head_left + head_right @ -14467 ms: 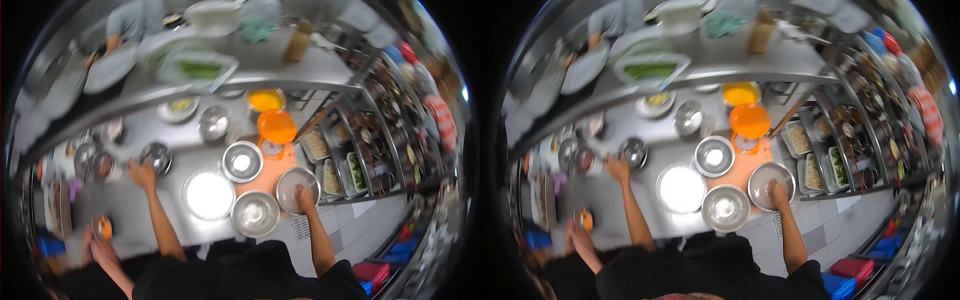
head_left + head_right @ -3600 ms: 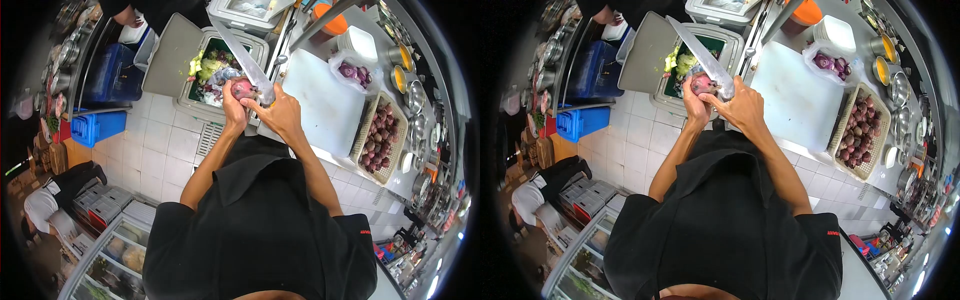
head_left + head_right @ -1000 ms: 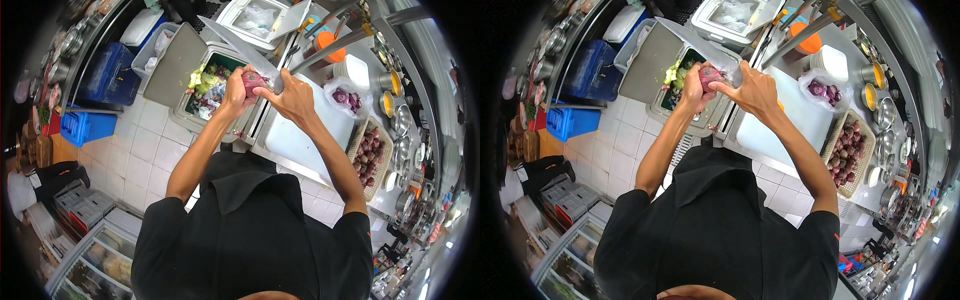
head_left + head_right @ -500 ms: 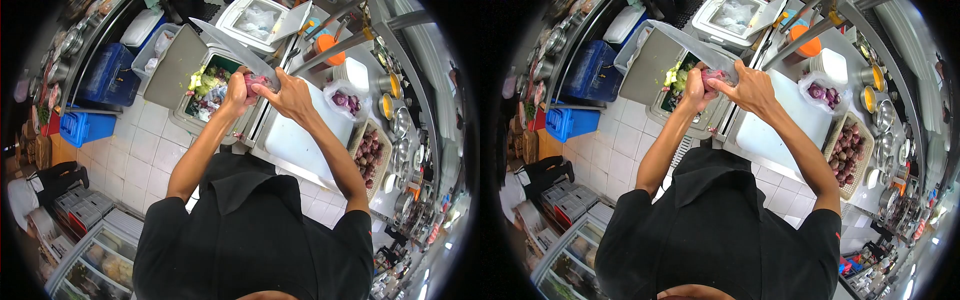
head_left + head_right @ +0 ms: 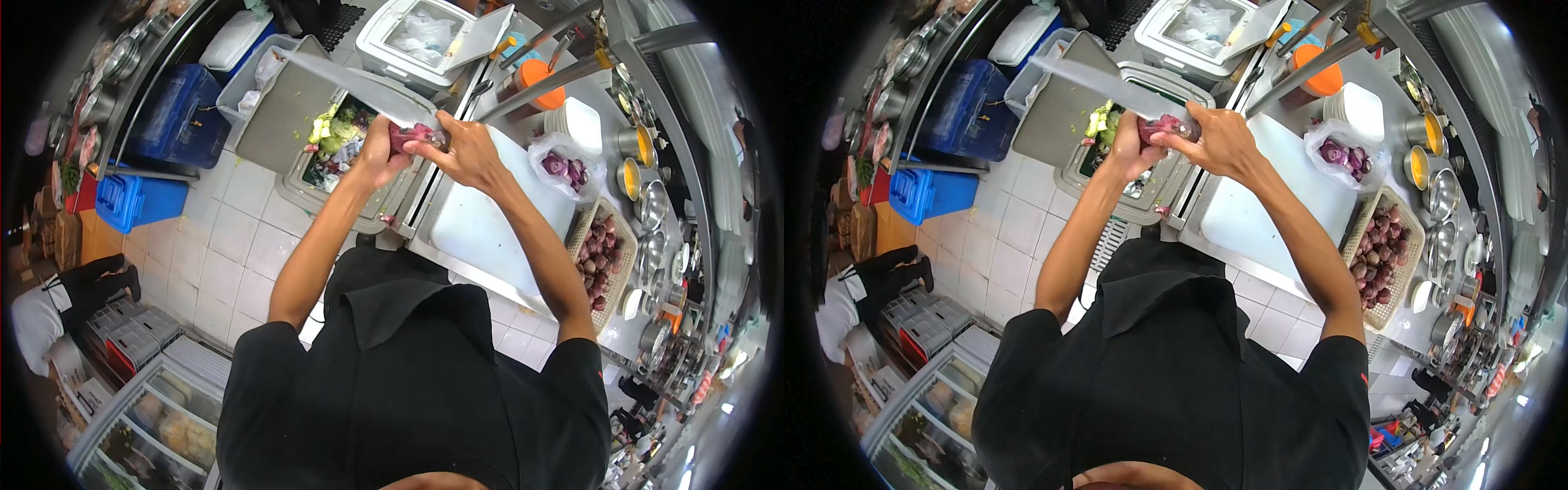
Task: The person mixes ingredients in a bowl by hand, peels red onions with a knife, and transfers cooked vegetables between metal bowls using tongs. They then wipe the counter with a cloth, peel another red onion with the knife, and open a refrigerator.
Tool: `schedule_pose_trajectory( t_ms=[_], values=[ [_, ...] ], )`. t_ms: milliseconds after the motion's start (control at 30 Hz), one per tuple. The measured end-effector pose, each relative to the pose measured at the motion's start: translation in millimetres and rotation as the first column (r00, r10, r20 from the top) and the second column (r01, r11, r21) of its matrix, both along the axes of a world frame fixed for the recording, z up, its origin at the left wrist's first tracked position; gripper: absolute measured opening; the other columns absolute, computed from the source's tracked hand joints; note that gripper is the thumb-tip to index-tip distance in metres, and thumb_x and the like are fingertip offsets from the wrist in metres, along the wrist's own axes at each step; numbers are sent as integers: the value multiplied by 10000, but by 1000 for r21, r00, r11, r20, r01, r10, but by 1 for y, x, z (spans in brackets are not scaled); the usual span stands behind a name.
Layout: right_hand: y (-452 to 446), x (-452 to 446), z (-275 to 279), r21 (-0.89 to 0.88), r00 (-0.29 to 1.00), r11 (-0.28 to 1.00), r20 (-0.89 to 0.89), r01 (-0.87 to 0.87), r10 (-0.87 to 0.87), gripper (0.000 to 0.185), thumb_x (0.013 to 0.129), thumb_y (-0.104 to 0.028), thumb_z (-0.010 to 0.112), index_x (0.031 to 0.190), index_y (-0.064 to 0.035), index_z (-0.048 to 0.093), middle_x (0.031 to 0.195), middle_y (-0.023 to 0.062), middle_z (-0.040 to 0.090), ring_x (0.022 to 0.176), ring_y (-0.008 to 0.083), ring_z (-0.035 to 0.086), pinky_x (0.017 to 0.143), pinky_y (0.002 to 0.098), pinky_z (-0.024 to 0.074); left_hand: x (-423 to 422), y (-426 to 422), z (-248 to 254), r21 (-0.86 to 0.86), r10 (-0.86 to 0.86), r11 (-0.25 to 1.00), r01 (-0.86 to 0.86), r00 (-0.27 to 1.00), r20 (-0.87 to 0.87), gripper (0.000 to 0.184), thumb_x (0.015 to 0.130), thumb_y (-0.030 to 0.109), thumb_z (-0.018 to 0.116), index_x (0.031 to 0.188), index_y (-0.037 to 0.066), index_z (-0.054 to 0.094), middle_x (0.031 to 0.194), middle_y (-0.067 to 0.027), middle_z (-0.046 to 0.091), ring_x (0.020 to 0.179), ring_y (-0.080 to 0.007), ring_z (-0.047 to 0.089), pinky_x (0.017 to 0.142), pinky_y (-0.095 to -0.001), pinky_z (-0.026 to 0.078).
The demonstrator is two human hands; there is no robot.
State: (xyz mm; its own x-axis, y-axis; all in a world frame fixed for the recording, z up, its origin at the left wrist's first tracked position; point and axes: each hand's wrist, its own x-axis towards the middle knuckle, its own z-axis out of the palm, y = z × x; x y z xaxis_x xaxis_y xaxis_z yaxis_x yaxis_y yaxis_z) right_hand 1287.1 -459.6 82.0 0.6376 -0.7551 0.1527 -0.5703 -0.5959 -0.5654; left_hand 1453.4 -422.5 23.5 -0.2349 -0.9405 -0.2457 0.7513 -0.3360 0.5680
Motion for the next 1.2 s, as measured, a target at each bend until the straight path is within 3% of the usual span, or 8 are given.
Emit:
schedule_pose_trajectory(
  t_ms=[133, 333, 400, 600, 733, 800, 933, 1200],
  values=[
    [-2, 11, -1, -80, 997, 995, 57, 61, -57, 591, 752, -570, 731, 756, -9, 546, 507, 128, 492, 429, 242, 485, 456, 358, 387, -6, 4, -2, 103, 244, 965, -242, 970, -8, 433, 955, 470, 389, 851, 103, 594, 716, 16, 593, 505, -60, 459, 427, -208, 351],
    [-3, 22, -1, -134, 993, 990, 112, 46, -31, 553, 709, -515, 798, 777, -20, 560, 512, 87, 513, 435, 203, 455, 451, 320, 391, 11, 18, 3, 30, 134, 991, -132, 986, -96, 442, 920, 500, 480, 959, 88, 633, 811, -16, 654, 554, -95, 507, 487, -221, 401],
    [0, 32, -3, -220, 983, 974, 183, 58, -17, 577, 694, -535, 801, 756, -22, 544, 513, 79, 506, 437, 201, 459, 450, 320, 393, 9, 16, 5, 82, 324, 944, -318, 944, -69, 275, 906, 426, 521, 772, 185, 514, 708, 26, 594, 493, -53, 462, 387, -217, 298],
    [-4, 43, -11, -455, 982, 885, 188, 96, -10, 580, 672, -525, 814, 649, -54, 478, 518, 72, 481, 425, 215, 492, 416, 327, 376, 6, 7, 1, 113, 421, 907, -406, 886, -194, 259, 896, 396, 493, 754, 180, 510, 652, 19, 557, 459, -84, 452, 342, -236, 257],
    [12, 44, -13, -579, 992, 815, 93, -18, 87, 553, 649, -538, 805, 671, -75, 504, 555, 57, 519, 448, 221, 530, 429, 329, 405, 5, -5, -4, 277, 641, 768, -578, 690, -336, 394, 907, 472, 464, 854, 100, 581, 784, -68, 621, 549, -211, 554, 462, -327, 456],
    [15, 43, -13, -530, 995, 845, 16, -75, 98, 468, 683, -480, 777, 733, -74, 549, 593, 31, 536, 505, 217, 583, 459, 339, 446, 20, -3, -9, 137, 410, 912, -387, 880, -241, 455, 926, 530, 456, 920, 102, 610, 783, -76, 617, 593, -248, 576, 562, -376, 506],
    [19, 38, -18, -493, 987, 856, -43, -157, 157, 446, 697, -464, 767, 766, -77, 556, 630, 32, 547, 527, 223, 596, 476, 348, 463, 34, 0, -26, -84, 122, 982, -169, 908, -400, 792, 860, 763, 371, 958, 14, 611, 764, -114, 622, 709, -242, 645, 610, -361, 552],
    [17, 33, -26, -483, 992, 871, 44, -84, 120, 564, 678, -564, 774, 673, -77, 489, 539, 46, 499, 461, 224, 547, 448, 334, 431, 38, 14, -33, 210, 501, 865, -455, 803, -324, 689, 831, 642, 559, 1008, -23, 594, 971, -126, 651, 948, -258, 662, 911, -371, 558]
  ],
)
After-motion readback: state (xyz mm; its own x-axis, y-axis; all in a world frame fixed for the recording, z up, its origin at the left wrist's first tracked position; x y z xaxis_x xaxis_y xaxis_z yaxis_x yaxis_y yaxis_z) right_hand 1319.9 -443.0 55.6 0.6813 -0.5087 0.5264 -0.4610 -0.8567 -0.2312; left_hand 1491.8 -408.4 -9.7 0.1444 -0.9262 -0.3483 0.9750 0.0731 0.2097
